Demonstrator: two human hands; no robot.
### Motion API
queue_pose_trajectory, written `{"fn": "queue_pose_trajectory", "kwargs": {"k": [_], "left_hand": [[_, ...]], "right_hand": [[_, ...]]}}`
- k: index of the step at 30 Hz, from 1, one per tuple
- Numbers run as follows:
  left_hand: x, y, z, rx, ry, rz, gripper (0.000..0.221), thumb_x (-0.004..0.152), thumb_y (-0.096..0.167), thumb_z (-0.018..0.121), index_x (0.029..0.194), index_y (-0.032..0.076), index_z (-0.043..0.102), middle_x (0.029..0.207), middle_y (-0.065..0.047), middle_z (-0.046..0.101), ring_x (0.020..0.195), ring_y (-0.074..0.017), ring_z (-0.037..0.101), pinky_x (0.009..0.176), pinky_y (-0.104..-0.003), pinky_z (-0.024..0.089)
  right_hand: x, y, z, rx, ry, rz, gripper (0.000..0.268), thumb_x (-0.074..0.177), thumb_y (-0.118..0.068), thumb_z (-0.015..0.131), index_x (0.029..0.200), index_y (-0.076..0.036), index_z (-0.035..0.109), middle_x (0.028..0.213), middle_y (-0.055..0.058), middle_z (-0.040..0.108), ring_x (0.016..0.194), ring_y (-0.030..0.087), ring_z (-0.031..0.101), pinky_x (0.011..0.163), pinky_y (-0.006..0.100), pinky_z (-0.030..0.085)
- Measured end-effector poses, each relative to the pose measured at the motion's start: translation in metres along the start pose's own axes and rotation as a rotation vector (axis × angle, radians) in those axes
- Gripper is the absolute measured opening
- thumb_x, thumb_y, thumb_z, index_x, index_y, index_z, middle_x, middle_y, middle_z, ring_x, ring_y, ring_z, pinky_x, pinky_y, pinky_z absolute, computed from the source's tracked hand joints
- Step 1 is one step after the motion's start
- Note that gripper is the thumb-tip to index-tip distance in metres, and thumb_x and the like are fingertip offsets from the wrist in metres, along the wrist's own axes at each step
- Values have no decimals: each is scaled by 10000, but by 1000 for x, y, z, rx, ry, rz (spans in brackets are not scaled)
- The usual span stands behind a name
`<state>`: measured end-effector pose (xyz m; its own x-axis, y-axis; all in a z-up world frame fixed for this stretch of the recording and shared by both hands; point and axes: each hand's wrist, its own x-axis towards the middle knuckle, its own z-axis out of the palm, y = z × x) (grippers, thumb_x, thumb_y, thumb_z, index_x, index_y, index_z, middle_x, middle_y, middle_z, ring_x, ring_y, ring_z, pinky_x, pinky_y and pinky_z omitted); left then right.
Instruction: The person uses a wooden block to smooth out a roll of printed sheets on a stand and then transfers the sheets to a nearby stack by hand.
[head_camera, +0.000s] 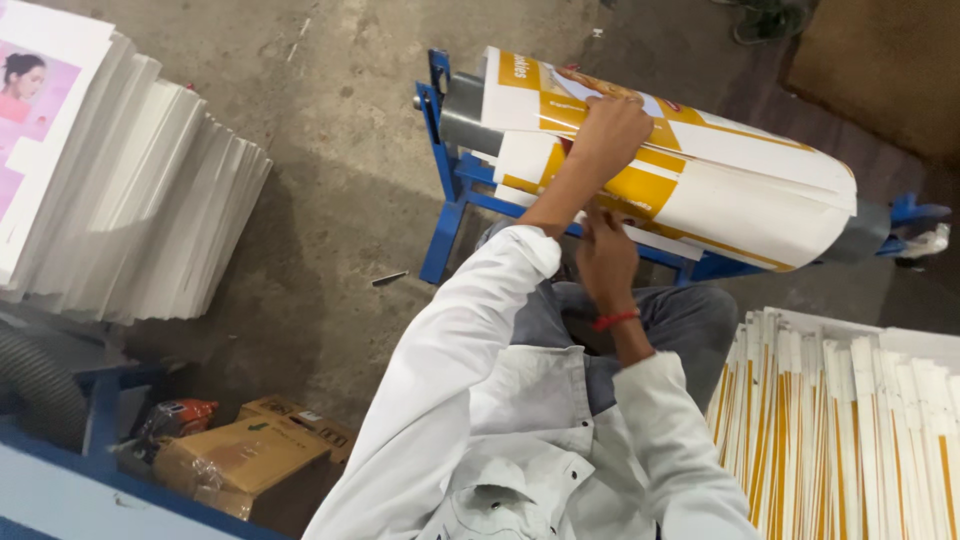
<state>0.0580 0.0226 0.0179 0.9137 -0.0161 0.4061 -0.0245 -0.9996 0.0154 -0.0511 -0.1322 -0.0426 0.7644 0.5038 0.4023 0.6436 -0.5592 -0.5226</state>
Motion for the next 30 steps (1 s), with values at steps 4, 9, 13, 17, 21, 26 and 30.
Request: {"fn": "queue_pose_trajectory", "kwargs": {"k": [4,9,13,17,21,26,30], "left_hand": [[-7,6,2,3,17,32,160,854,166,637,908,126,783,1020,-97,733,935,-301,733,789,-566,574],[-20,6,-13,70,-41,78,231,871,164,618,1025,71,763,1039,-146,725,986,-341,713,839,-575,561],[-38,10,-26,96,-126,87,312,930,165,612,1183,16,717,1099,-158,713,1067,-364,685,908,-583,545],[-58,21,-25,90,53,87,537,845,350,584,1269,26,639,1208,-200,693,1144,-399,651,922,-602,519],[-30,4,-4,238,175,64,512,794,243,635,1290,125,591,1238,-142,704,1135,-334,660,923,-561,514],[23,-23,38,-94,-15,-77,210,886,252,689,1044,117,721,962,-125,752,893,-316,726,821,-497,536],[27,-26,41,-82,-131,-107,182,919,229,714,1072,129,711,1008,-125,749,979,-333,711,901,-496,516]], "right_hand": [[-27,15,-57,-95,31,175,478,1023,-126,601,1497,-182,583,1070,213,666,853,434,651,693,510,518],[-57,51,-102,-193,219,257,496,1035,-66,616,1521,-164,615,987,189,667,842,364,665,746,458,523],[-61,73,-141,3,277,251,433,1046,-32,672,1474,-80,624,1067,173,705,831,235,651,705,375,501],[-68,75,-187,89,220,317,444,1024,12,669,1462,-57,645,1044,128,678,813,180,595,692,331,485],[-50,88,-181,162,242,141,407,1058,-11,670,1456,-66,603,1151,78,693,957,145,605,790,293,506],[-54,149,-156,1092,401,772,333,1090,-259,559,1403,-162,497,793,-5,512,579,113,464,477,266,391],[-52,215,-156,1306,573,796,266,1113,-305,496,1248,-80,544,855,50,579,632,173,536,534,316,457]]}}
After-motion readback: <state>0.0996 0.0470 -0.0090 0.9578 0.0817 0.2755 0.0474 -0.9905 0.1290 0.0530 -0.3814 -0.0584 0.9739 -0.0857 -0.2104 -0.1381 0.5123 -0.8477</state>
